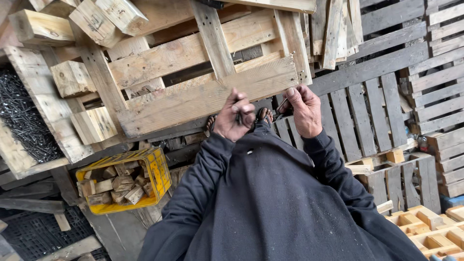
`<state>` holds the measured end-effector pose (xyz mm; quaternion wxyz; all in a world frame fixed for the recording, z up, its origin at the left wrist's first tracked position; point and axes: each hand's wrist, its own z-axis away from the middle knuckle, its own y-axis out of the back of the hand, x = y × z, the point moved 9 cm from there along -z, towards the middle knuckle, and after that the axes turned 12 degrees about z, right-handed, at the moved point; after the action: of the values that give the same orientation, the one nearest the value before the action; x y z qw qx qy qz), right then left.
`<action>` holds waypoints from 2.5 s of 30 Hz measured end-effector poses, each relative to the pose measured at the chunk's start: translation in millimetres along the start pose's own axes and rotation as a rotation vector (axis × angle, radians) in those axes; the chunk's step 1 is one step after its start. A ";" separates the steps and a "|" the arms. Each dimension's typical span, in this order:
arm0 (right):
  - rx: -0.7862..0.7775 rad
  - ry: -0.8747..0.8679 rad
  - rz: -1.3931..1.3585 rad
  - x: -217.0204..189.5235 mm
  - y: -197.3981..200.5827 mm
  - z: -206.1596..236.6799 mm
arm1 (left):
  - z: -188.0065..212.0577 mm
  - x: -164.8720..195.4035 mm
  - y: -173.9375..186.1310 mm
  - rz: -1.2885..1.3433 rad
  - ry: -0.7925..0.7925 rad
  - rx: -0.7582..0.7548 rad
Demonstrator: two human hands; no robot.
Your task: The person repeatedly picks small wooden blocks, places them on a wooden pallet, and hammers nails into them using a hammer. They also move longer wooden planks and retrieve nails from a container before continuing to nail the blocks in place.
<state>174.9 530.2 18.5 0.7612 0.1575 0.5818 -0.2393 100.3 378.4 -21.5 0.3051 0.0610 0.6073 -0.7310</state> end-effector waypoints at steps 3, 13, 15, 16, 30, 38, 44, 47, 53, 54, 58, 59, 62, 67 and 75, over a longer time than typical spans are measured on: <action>0.009 0.012 -0.003 1.1 6.5 -0.7 | -12.6 -7.6 22.3 -0.132 -0.087 0.226; -0.122 0.024 0.240 14.4 -46.2 -51.1 | -30.6 23.3 3.0 -0.956 -0.263 0.069; -0.189 0.027 0.309 13.1 -68.7 -68.1 | -29.1 48.5 4.9 -0.963 -0.350 0.098; -0.236 0.029 0.360 12.4 -81.3 -78.9 | -28.7 63.1 5.3 -0.968 -0.396 0.113; -0.128 -0.056 0.191 23.2 -146.8 -333.4 | 5.7 165.9 -56.0 -1.604 -1.284 0.223; -0.196 0.818 1.451 -17.0 -267.6 -336.0 | -1.9 165.2 -56.9 -1.684 -1.219 0.239; -0.415 0.773 1.540 -9.6 -325.9 -377.9 | -12.8 166.8 -41.4 -1.829 -1.144 0.304; -0.582 0.625 1.459 -33.1 -336.5 -381.7 | -12.3 164.5 -39.7 -1.856 -1.178 0.297; -0.891 0.140 0.787 -87.0 -305.0 -293.9 | -9.3 157.9 -41.4 -1.827 -1.260 0.247; -0.922 0.141 0.669 -92.8 -295.2 -267.4 | -9.9 157.5 -39.8 -1.847 -1.253 0.257; -0.680 0.279 0.807 -93.0 -211.2 -165.3 | -9.1 151.3 -33.0 -1.858 -1.264 0.190; -0.599 0.378 0.855 -89.6 -191.6 -134.1 | -7.0 146.3 -32.9 -1.853 -1.294 0.123; -0.282 0.195 0.675 -39.4 -108.9 -40.9 | -3.1 138.6 -24.7 -1.947 -1.327 0.165; 0.069 -0.053 0.761 66.9 0.6 101.8 | -0.5 143.8 -17.3 -1.828 -1.240 0.123; 0.368 -0.241 0.173 152.1 45.9 202.2 | -52.4 81.5 15.8 -1.825 -0.703 0.004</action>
<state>395.6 436.3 -74.2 0.8013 0.3132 0.4178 -0.2921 28.1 395.4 -85.8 -0.2144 -0.6531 0.2944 -0.6639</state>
